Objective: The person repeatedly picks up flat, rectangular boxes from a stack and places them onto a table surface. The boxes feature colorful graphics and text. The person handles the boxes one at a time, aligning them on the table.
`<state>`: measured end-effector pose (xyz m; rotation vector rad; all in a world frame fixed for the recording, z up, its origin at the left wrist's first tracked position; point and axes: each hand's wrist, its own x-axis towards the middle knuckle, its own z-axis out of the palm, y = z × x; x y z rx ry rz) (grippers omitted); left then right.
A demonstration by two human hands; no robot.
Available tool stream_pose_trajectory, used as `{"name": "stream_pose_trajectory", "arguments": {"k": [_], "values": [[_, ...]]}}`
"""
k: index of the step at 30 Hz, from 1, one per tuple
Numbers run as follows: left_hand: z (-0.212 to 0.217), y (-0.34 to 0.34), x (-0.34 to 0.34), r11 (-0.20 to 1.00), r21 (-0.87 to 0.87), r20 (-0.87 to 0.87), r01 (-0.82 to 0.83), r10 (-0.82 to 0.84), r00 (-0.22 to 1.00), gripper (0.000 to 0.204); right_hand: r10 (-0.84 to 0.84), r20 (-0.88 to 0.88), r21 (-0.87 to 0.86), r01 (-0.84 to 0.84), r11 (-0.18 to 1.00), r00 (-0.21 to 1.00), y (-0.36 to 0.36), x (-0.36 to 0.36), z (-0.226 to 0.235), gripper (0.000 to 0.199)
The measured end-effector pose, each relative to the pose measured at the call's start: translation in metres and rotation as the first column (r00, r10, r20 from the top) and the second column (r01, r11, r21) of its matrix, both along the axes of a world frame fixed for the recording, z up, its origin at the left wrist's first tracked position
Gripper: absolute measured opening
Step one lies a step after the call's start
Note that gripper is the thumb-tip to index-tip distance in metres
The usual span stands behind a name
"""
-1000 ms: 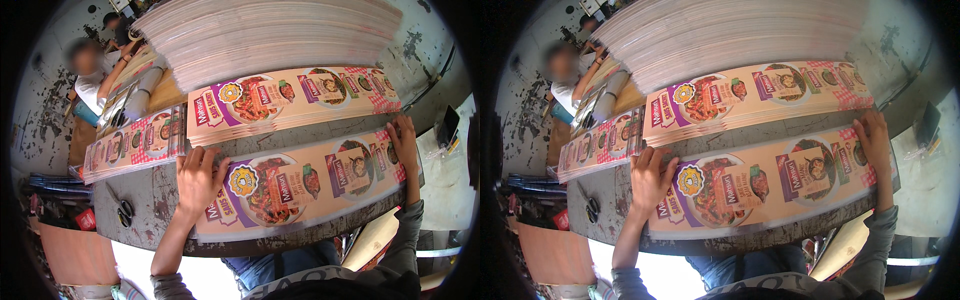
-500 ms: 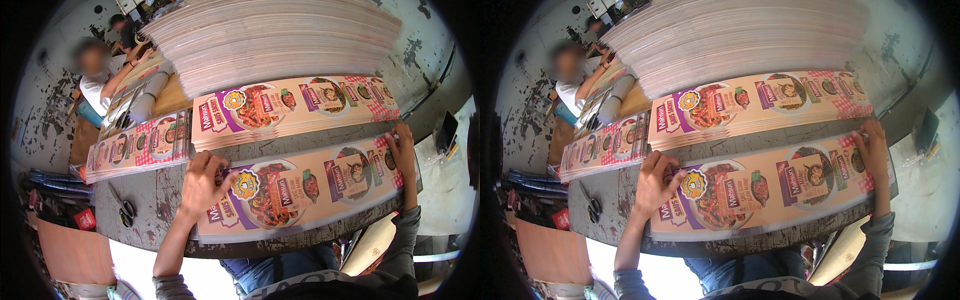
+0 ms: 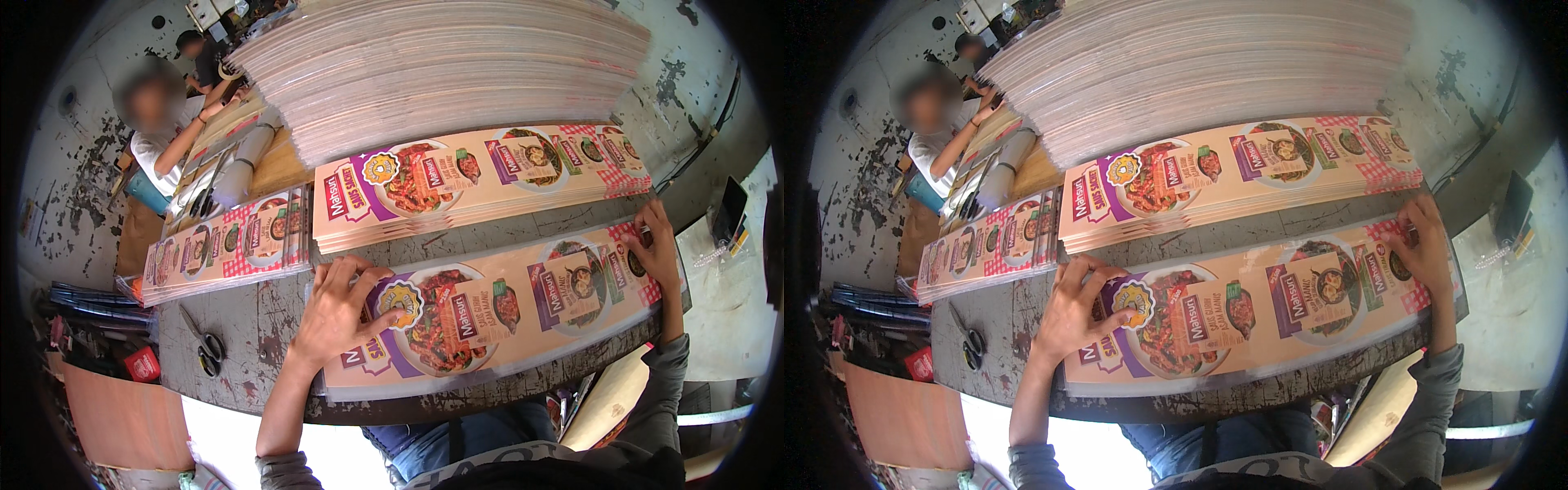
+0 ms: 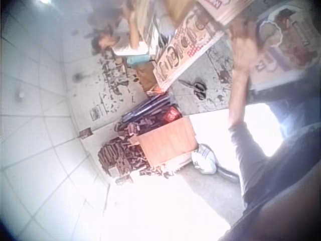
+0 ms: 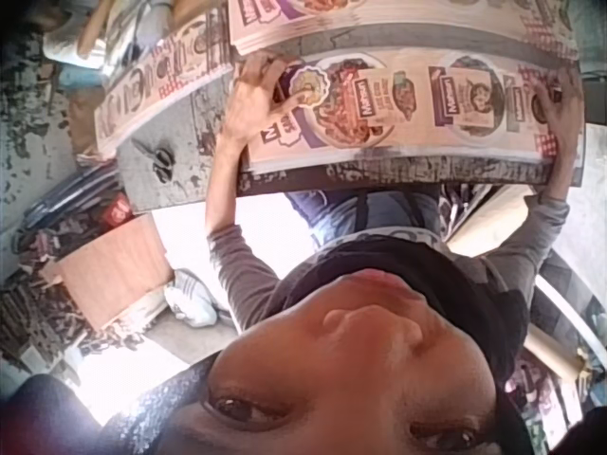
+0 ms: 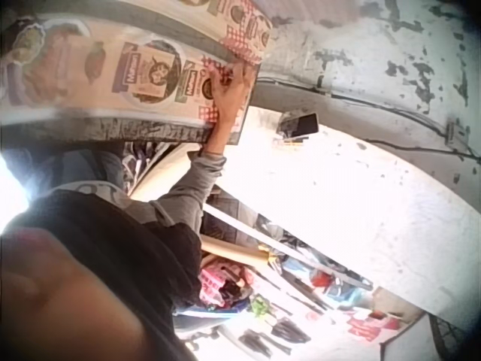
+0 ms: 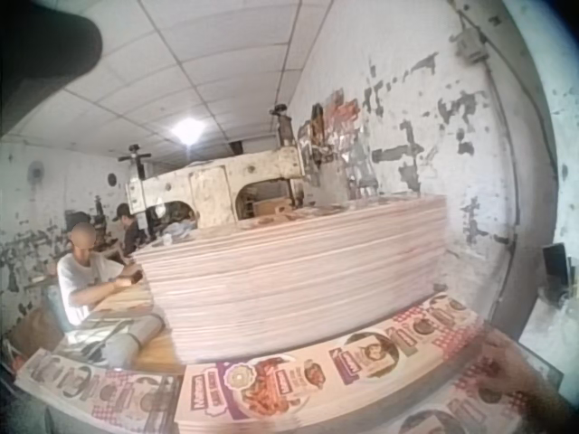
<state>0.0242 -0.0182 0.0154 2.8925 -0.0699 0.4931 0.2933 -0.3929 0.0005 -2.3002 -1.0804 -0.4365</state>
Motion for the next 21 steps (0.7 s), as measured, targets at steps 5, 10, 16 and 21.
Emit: {"name": "stream_pose_trajectory", "arguments": {"k": [5, 10, 16, 21], "values": [[0.0009, -0.0016, 0.0003, 0.999, 0.019, 0.035, -0.034, 0.033, 0.999, 0.041, 0.005, 0.033, 0.002, -0.005, 1.000, 0.999, 0.0004, -0.0008, -0.0006, 0.031], [-0.0018, 0.0008, 0.0006, 0.998, 0.022, 0.070, -0.055, 0.053, 0.996, 0.034, 0.011, 0.032, -0.028, -0.010, 1.000, 0.999, -0.0006, 0.0000, -0.0001, 0.029], [-0.0050, 0.0005, 0.0017, 0.998, -0.007, 0.087, -0.057, 0.058, 0.995, 0.024, 0.000, 0.026, 0.023, 0.000, 1.000, 1.000, 0.0022, -0.0028, -0.0012, 0.025], [-0.0044, -0.0018, 0.0013, 0.997, 0.000, 0.092, -0.072, 0.071, 0.993, 0.023, 0.016, 0.007, 0.040, -0.016, 0.999, 1.000, 0.0041, -0.0035, 0.0000, 0.027]]}}
